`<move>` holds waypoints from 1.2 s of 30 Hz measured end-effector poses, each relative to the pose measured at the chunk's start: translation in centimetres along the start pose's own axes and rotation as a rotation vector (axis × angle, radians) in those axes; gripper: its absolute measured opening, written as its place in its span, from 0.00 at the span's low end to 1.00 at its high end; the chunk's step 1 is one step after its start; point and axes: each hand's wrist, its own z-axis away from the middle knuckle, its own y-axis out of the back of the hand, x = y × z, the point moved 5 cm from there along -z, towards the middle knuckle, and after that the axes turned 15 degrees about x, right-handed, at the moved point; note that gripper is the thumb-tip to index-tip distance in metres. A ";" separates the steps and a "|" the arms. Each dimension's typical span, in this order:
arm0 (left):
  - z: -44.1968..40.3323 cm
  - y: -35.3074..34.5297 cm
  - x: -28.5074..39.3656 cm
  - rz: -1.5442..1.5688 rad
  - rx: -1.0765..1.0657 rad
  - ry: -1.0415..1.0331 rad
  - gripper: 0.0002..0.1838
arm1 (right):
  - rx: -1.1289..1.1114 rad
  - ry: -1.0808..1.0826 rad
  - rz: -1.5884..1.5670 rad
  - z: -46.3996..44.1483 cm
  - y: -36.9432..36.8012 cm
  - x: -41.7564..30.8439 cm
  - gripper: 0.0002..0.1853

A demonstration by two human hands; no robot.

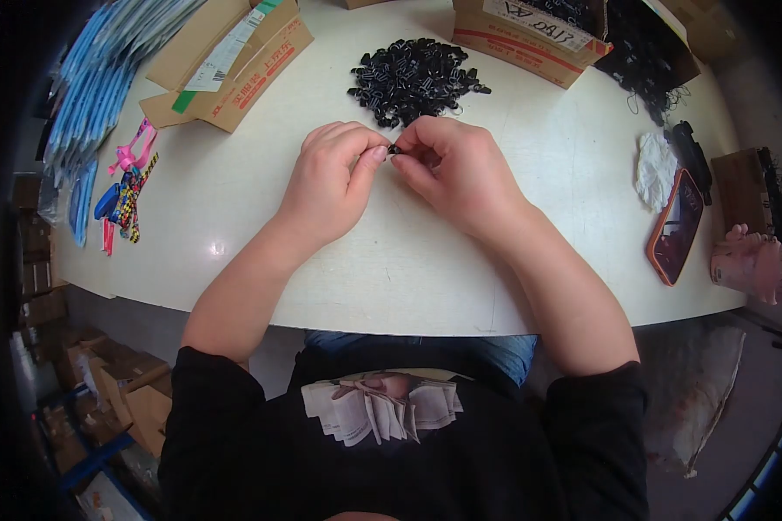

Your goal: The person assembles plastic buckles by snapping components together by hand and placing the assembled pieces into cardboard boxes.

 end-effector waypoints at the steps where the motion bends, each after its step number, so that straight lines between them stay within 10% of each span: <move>1: 0.0 0.0 -0.1 0.007 -0.013 0.013 0.05 | 0.009 0.042 0.021 0.0 0.1 -0.2 0.07; 36: -0.2 -0.1 0.1 0.219 0.055 0.064 0.08 | 0.148 0.100 -0.002 -0.3 0.8 -0.1 0.06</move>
